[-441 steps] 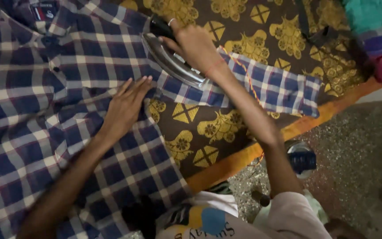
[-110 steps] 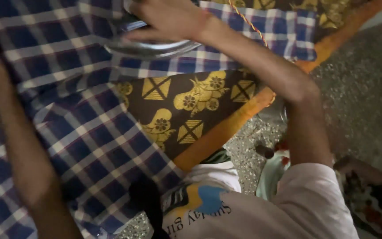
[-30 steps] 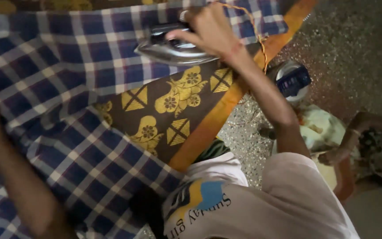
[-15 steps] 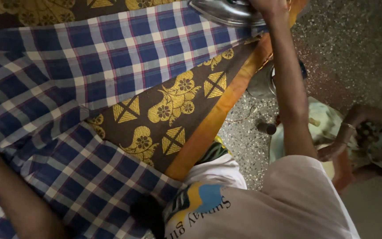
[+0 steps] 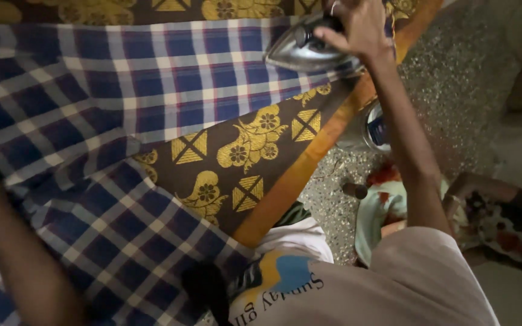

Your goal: The person irons a blue and white checkered shirt laid out on a patterned ironing board. They use a silver electric iron to smooth the fabric, moving it back and forth across the shirt's body and sleeves while holding the garment in place with their left hand.

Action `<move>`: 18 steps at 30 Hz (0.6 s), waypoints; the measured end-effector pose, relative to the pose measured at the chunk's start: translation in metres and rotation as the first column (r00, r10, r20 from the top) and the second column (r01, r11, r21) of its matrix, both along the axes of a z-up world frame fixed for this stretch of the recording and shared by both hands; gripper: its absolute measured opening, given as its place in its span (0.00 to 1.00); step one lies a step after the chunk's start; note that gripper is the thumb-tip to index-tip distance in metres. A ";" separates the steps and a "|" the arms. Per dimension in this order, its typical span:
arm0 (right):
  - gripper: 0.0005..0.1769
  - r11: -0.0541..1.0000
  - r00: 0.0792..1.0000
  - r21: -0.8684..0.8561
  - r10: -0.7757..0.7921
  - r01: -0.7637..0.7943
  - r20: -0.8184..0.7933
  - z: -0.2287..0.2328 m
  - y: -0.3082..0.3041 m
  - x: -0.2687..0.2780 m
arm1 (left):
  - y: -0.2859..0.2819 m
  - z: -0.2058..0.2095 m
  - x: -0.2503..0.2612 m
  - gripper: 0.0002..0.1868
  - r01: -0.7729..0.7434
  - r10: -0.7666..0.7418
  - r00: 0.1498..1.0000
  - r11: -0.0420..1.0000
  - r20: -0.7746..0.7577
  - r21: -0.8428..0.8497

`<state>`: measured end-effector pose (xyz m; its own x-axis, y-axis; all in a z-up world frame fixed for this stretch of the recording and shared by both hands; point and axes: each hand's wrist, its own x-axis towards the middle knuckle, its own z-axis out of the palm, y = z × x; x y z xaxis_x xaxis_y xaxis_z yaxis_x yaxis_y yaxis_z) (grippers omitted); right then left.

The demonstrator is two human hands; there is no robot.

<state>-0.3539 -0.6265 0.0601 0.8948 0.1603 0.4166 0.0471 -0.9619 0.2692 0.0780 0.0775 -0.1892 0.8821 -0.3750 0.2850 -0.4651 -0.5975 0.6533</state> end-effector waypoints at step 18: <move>0.47 0.958 0.954 0.047 0.285 -0.282 -0.098 0.004 0.216 0.165 | 0.017 -0.003 0.003 0.26 0.004 -0.031 0.985 0.988 0.171 0.155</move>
<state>-0.1885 -0.4107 0.0645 0.8528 0.4013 0.3341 0.3447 -0.9132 0.2173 0.0806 0.0942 -0.1923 0.8178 -0.4409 0.3700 -0.5738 -0.6753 0.4635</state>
